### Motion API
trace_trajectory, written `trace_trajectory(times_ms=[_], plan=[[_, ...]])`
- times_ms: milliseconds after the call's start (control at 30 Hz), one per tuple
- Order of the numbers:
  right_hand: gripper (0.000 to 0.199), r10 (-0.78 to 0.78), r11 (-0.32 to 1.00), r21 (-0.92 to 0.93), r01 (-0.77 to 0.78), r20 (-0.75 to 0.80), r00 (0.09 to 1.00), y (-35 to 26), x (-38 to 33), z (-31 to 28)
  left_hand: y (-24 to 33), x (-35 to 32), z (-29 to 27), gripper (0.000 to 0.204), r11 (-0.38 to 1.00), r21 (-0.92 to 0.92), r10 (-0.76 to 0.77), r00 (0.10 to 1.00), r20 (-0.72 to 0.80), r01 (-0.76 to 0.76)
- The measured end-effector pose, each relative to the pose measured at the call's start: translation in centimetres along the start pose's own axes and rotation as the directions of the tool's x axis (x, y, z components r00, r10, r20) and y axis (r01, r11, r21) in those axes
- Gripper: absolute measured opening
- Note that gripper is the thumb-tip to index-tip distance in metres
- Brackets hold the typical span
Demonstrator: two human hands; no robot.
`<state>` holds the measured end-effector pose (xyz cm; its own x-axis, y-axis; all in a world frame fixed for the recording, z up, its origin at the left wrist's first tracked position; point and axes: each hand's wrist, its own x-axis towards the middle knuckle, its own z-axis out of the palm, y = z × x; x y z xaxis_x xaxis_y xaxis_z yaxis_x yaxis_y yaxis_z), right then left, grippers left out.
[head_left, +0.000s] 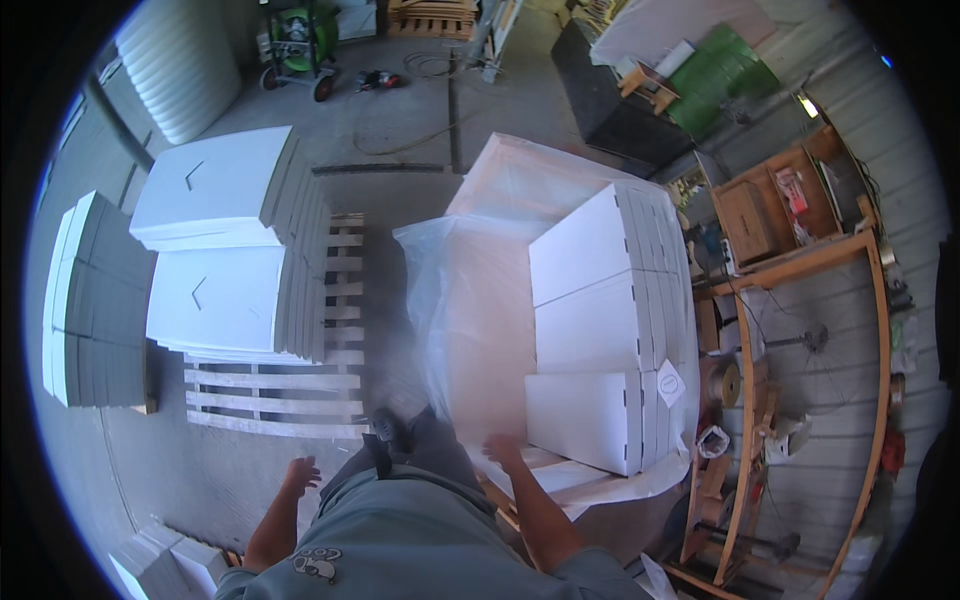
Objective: The person repeatedly picks up white rectangular panels from a pallet and places them onto a plastic-wrapped stack. The person handles the panels one at a time, aligning them on the growing stack. At the end, the person picks up a white strap from a nearby shelf.
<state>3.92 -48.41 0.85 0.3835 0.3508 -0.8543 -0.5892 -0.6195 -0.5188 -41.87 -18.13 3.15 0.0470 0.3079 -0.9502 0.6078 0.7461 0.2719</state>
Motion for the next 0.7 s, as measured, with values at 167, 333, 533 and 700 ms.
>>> trace_trajectory(times_ms=[167, 333, 533, 700], plan=[[0.021, -0.323, 0.691, -0.617, 0.376, 0.201, 0.925, 6.0, 0.1, 1.1, 1.5, 0.5, -2.3, 0.049, 0.998, 0.008, 0.069, 0.996, 0.048, -0.070], [0.023, -0.094, 0.820, -0.551, 0.155, 0.137, 0.986, 5.2, -2.3, 2.6, 3.2, 1.6, -3.7, 0.049, 0.989, -0.050, 0.141, 0.989, 0.036, -0.139], [0.031, 0.034, 0.785, -0.618, 0.033, 0.097, 0.995, -3.3, 0.7, 4.5, 4.3, 1.4, -3.4, 0.043, 0.964, -0.180, 0.184, 0.979, -0.088, -0.197], [0.034, 0.085, 0.953, -0.299, -0.038, 0.148, 0.985, -14.2, 6.7, 6.2, 4.5, -1.1, -2.5, 0.043, 0.979, -0.193, 0.027, 0.980, -0.200, -0.067]])
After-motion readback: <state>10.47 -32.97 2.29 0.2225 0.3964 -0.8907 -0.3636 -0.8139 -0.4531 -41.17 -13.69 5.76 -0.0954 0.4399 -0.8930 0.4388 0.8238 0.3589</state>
